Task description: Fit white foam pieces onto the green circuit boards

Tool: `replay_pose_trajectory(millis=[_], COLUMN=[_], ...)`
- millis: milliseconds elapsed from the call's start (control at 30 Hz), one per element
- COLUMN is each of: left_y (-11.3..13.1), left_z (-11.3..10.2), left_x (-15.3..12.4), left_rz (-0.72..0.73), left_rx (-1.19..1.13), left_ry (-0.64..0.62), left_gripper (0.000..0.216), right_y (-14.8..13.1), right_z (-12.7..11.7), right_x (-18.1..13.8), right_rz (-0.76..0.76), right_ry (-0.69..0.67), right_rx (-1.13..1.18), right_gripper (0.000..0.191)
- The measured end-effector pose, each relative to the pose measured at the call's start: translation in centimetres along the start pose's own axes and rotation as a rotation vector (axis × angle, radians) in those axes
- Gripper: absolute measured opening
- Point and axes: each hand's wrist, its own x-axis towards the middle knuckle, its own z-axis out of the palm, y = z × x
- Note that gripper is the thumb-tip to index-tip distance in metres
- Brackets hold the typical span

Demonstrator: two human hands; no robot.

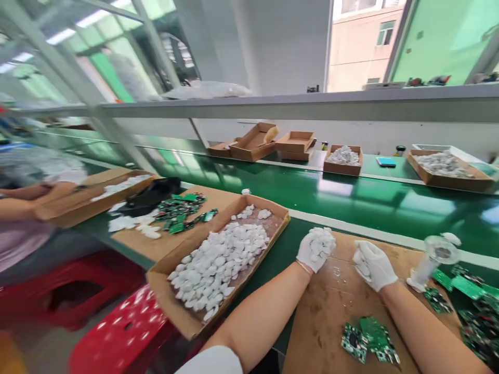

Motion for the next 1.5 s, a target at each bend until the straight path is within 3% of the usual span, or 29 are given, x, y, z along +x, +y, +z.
replay_pose_trajectory(millis=[67,133,233,300,433,533,633,700,767,900,1033,1100,1233,1333,1500], left_y=[0.1,0.3,0.4,0.4,0.3,-0.1,-0.7,-1.2,-1.5,-2.1,-2.8,-3.2,-3.6,-3.5,-3.4], left_z=[-0.6,-0.9,-1.1,-1.0,-0.8,-0.6,-0.5,-0.4,-0.2,0.1,0.4,0.3,0.0,-0.2,-0.4], left_x=[0.3,0.3,0.1,-0.1,-0.5,-0.8,-0.9,-0.9,-0.6,-0.2,-0.4,-0.6,-0.8,-0.9,-0.8], left_rz=[-0.012,-0.014,-0.016,-0.023,-0.102,-0.164,-0.153,-0.083,-0.002,0.106,0.136,0.177,0.285,0.297,0.282], left_rx=[0.003,0.008,0.017,0.025,0.075,0.122,0.165,0.198,0.226,0.261,0.325,0.368,0.463,0.576,0.629], left_ry=[0.012,0.027,0.049,0.059,0.053,-0.002,-0.033,-0.032,-0.031,-0.036,-0.044,-0.015,0.044,0.063,0.125], left_gripper=[0.008,0.010,0.015,0.017,0.021,0.024,0.023,0.017,0.011,0.032,0.028,0.027,0.053,0.061,0.067], right_y=[0.4,1.0,2.4,3.3,4.0,3.5,2.8,2.4,2.1,1.6,1.4,1.5,2.0,2.6,2.7], right_z=[-0.1,0.2,0.6,0.5,-0.2,-0.7,-0.5,-0.1,0.4,2.0,3.3,3.5,2.9,2.4,2.2], right_x=[0.4,1.2,2.3,3.0,3.5,3.1,2.5,2.2,1.6,-0.4,-1.9,-1.9,-0.8,-0.3,-0.1], right_rz=[0.029,0.010,-0.180,-0.326,-0.418,-0.467,-0.494,-0.534,-0.538,-0.393,-0.360,-0.420,-0.493,-0.460,-0.228], right_ry=[0.017,-0.056,-0.039,0.044,0.181,0.166,0.146,0.227,0.278,0.080,-0.094,-0.070,0.054,0.063,-0.011], right_rx=[0.003,0.092,0.036,-0.133,-0.429,-0.834,-0.969,-0.949,-0.795,-0.468,-0.499,-0.539,-0.474,-0.382,-0.251], right_gripper=[0.040,0.042,0.035,0.039,0.038,0.024,0.026,0.036,0.034,0.030,0.038,0.028,0.006,0.013,0.032])
